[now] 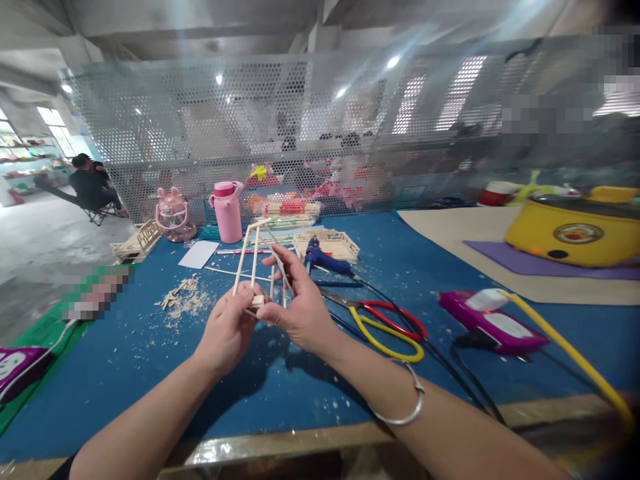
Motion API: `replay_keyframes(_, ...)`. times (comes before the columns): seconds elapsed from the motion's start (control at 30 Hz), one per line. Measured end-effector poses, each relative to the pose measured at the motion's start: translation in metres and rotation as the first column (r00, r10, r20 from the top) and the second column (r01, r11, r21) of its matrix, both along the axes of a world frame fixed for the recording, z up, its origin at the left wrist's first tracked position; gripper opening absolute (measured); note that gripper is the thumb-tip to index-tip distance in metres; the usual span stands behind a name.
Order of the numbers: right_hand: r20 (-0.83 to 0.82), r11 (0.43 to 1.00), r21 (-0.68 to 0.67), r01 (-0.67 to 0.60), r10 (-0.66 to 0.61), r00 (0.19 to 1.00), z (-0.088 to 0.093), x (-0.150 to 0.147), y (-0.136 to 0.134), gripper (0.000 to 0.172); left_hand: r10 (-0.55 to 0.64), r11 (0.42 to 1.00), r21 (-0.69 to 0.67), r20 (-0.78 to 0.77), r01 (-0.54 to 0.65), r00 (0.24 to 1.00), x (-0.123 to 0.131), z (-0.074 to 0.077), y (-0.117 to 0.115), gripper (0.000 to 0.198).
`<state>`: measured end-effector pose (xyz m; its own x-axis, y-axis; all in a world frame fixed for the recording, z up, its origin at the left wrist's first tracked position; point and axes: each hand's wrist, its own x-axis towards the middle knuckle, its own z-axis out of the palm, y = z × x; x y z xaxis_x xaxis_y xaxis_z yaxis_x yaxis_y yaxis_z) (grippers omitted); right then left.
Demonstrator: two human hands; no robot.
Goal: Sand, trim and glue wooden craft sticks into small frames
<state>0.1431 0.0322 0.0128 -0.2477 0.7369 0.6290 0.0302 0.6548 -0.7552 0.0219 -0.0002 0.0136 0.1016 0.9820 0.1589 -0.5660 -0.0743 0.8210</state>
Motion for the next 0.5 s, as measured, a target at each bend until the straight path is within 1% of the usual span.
replay_keyframes(0.07,0.000,1.000,-0.007,-0.021,0.021,1.000,0.002,0.000,-0.001,0.082,-0.011,1.000,0.012,-0.027,0.011,1.000,0.000,-0.001,0.000,0.018)
replay_keyframes(0.13,0.003,1.000,-0.001,-0.006,0.006,1.000,0.004,0.001,0.000,0.080,0.002,1.000,0.012,-0.031,-0.002,1.000,-0.002,-0.001,0.001,0.016)
replay_keyframes(0.17,-0.002,1.000,0.010,0.024,-0.024,1.000,0.005,0.004,0.002,0.077,0.013,1.000,0.011,-0.015,-0.013,1.000,-0.003,0.000,0.003,0.015)
replay_keyframes(0.23,-0.035,0.992,0.029,0.126,-0.125,0.992,0.008,0.010,0.009,0.068,0.027,1.000,0.004,0.054,-0.028,0.998,-0.007,0.002,0.007,0.013)
replay_keyframes(0.3,-0.081,0.970,-0.004,0.243,-0.242,0.967,0.009,0.015,0.018,0.057,0.024,1.000,-0.008,0.149,-0.023,0.989,-0.012,0.005,0.010,0.013)
replay_keyframes(0.37,-0.107,0.945,-0.106,0.308,-0.319,0.942,0.007,0.016,0.025,0.048,0.011,0.999,-0.037,0.231,-0.002,0.973,-0.017,0.008,0.013,0.014)
replay_keyframes(0.4,-0.115,0.934,-0.181,0.308,-0.331,0.936,0.005,0.015,0.028,0.046,0.001,0.998,-0.054,0.265,0.014,0.964,-0.019,0.009,0.014,0.016)
replay_keyframes(0.43,-0.130,0.922,-0.264,0.282,-0.324,0.937,0.002,0.013,0.029,0.045,-0.014,0.997,-0.070,0.293,0.036,0.956,-0.020,0.010,0.014,0.018)
replay_keyframes(0.47,-0.155,0.907,-0.352,0.230,-0.299,0.942,0.000,0.010,0.030,0.044,-0.032,0.995,-0.083,0.317,0.061,0.948,-0.021,0.010,0.014,0.021)
replay_keyframes(0.5,-0.187,0.886,-0.439,0.153,-0.256,0.948,-0.003,0.006,0.030,0.044,-0.050,0.992,-0.092,0.334,0.085,0.941,-0.021,0.010,0.013,0.025)
